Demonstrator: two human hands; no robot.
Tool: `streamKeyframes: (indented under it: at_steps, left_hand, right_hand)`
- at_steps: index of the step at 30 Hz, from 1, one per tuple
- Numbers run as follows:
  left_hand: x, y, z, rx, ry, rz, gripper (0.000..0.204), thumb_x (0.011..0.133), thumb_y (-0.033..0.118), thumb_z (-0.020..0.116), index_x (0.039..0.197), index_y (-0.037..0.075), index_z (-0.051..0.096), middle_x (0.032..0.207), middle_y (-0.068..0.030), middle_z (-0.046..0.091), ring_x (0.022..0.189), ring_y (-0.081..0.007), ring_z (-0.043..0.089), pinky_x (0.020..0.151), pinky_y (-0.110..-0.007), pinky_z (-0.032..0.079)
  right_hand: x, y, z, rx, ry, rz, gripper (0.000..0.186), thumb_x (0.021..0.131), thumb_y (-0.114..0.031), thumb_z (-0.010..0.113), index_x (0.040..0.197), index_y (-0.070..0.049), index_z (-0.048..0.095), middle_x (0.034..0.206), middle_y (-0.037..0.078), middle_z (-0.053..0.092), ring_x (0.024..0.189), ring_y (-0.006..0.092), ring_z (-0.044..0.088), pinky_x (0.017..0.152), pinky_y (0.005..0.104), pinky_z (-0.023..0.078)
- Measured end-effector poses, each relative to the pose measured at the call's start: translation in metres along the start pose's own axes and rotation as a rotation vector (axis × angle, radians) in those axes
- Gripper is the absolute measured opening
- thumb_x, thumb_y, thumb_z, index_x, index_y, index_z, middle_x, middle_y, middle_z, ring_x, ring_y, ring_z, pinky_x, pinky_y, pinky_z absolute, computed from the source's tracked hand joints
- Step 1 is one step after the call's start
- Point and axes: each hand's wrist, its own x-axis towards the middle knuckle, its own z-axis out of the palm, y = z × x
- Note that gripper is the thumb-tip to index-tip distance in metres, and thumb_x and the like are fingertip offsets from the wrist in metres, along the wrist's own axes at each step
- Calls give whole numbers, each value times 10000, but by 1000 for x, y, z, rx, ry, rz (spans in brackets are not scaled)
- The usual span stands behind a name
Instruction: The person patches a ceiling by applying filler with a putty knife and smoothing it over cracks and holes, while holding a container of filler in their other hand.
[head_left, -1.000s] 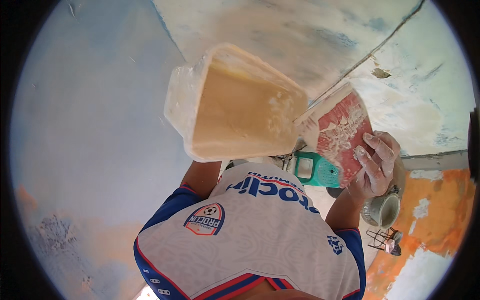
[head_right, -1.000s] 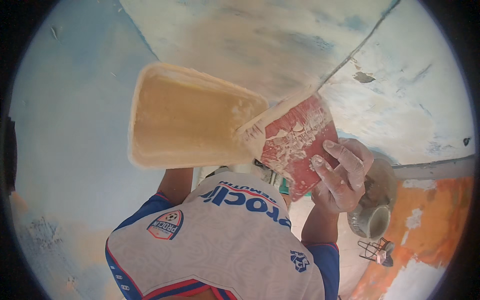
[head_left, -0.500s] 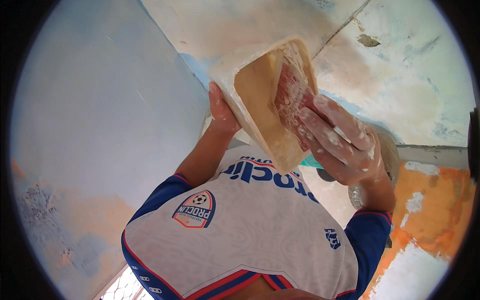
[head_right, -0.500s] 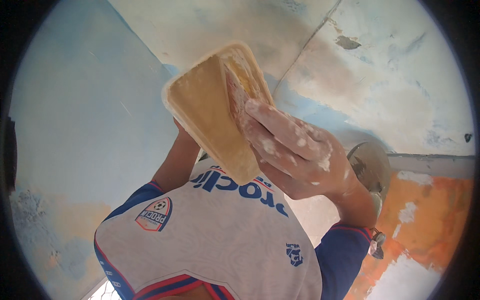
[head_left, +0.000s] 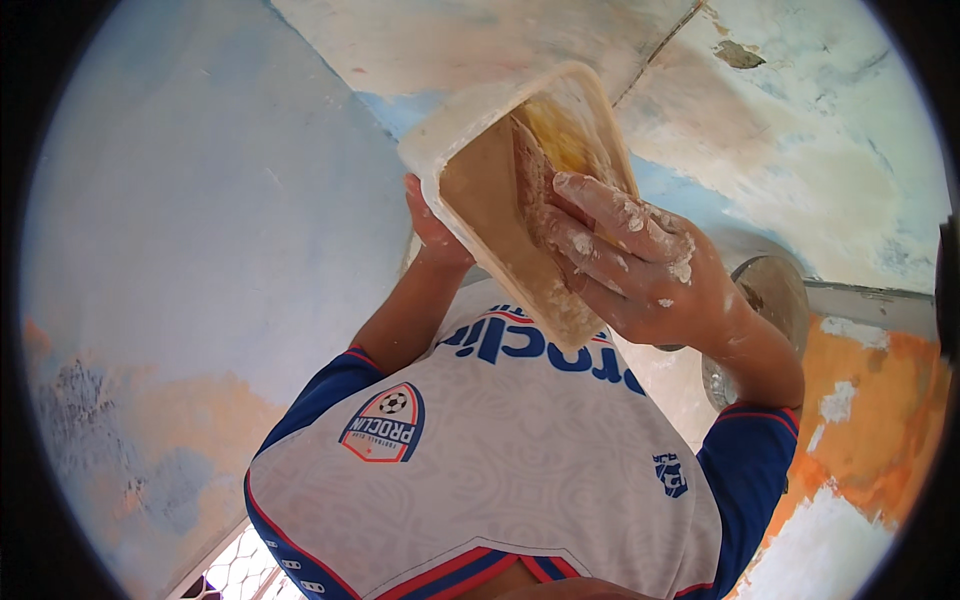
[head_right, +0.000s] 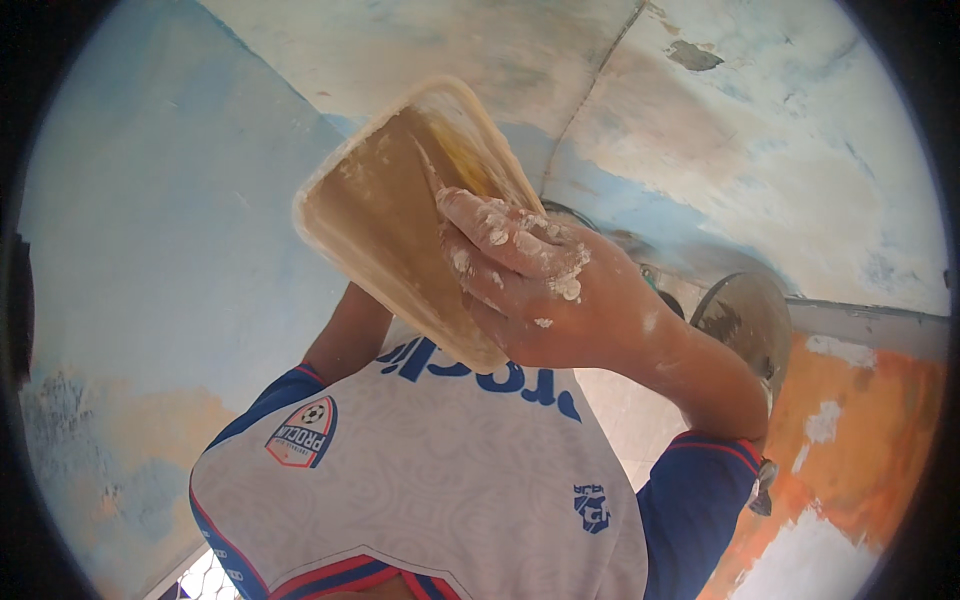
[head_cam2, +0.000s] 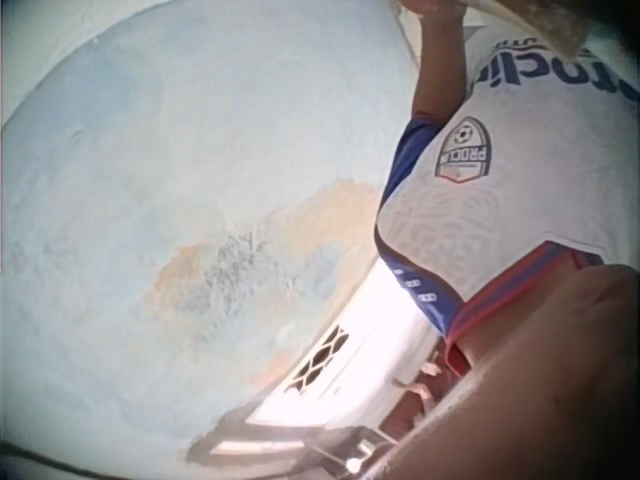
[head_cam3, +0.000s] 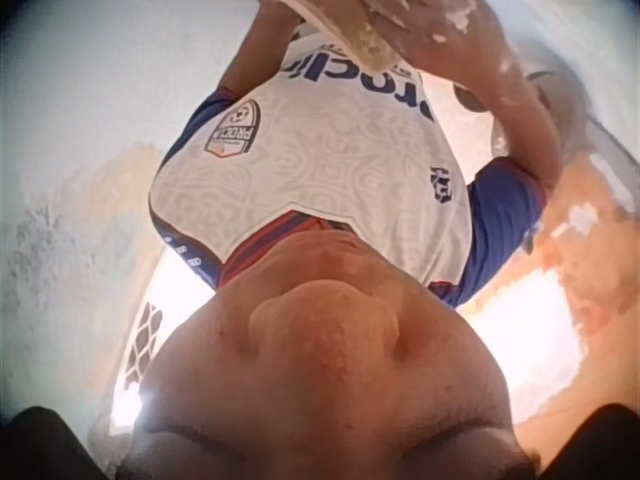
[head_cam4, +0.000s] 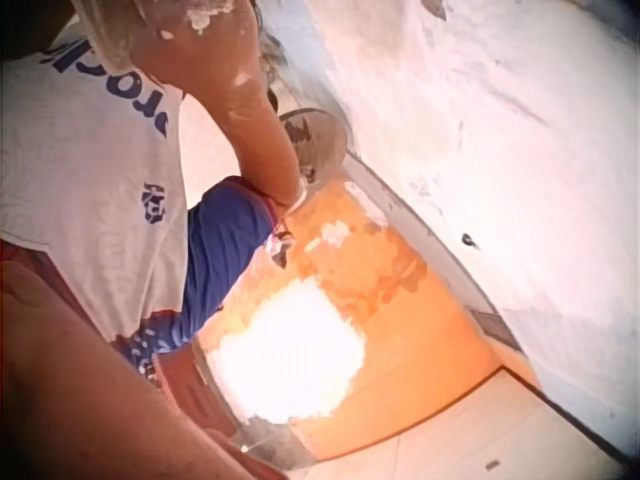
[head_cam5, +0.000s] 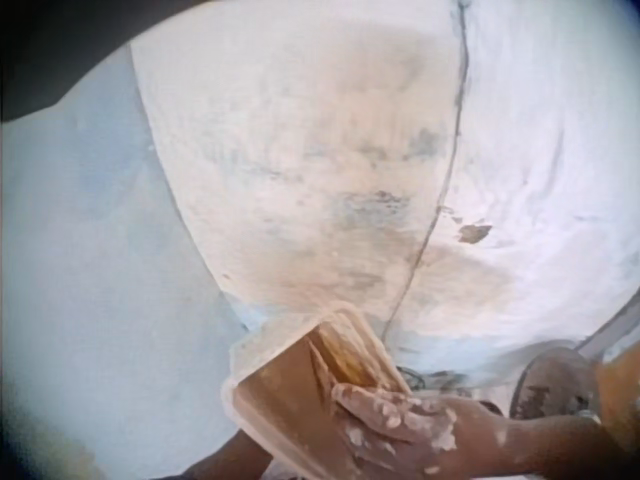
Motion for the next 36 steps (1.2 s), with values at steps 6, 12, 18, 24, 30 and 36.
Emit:
streamKeyframes:
  at_steps: [6, 12, 18, 24, 30, 36]
  left_hand:
    - [3, 19, 63, -168, 503, -95, 821, 1001, 698, 320, 1533, 76, 381, 1505, -136, 485, 1347, -298, 497, 1114, -448, 418]
    - [1, 9, 29, -47, 211, -46, 830, 995, 706, 325, 1531, 75, 381, 1505, -137, 484, 1351, -300, 495, 1116, -450, 418]
    - [-3, -1, 7, 5, 84, 6, 839, 989, 715, 330, 1529, 75, 382, 1505, -138, 483, 1354, -301, 494, 1118, -452, 418]
    - [-9, -5, 0, 58, 35, 57, 847, 983, 723, 335, 1527, 74, 382, 1505, -139, 483, 1357, -302, 492, 1120, -453, 418]
    - [-4, 4, 14, 166, 190, 125, 855, 974, 735, 344, 1529, 85, 379, 1511, -135, 477, 1367, -305, 485, 1127, -456, 416]
    - [0, 20, 14, 166, 367, 157, 828, 981, 728, 333, 1541, 120, 369, 1522, -117, 468, 1369, -303, 487, 1120, -459, 432]
  right_hand:
    - [-2, 0, 16, 58, 87, 48, 160, 668, -120, 782, 796, -34, 739, 1195, 94, 693, 1257, 338, 601, 911, 416, 613]
    - [-6, 1, 24, 71, 111, 67, 197, 652, -156, 793, 822, -67, 751, 1197, 77, 700, 1247, 345, 605, 872, 453, 627]
    - [-5, 3, 30, 91, 122, 51, 213, 653, -145, 773, 857, -82, 760, 1177, 73, 705, 1241, 349, 605, 859, 417, 631]
    - [-10, 9, 40, 130, 150, 63, 227, 686, -114, 773, 909, -76, 775, 1199, 69, 715, 1249, 362, 600, 876, 429, 632]
    - [-14, 20, 46, 84, 242, 18, 248, 690, -90, 767, 934, -51, 772, 1179, 73, 729, 1246, 364, 590, 912, 419, 618]
    - [-11, 36, 34, 26, 333, 104, 215, 663, -41, 776, 877, -47, 755, 1162, 75, 726, 1203, 380, 601, 924, 408, 607]
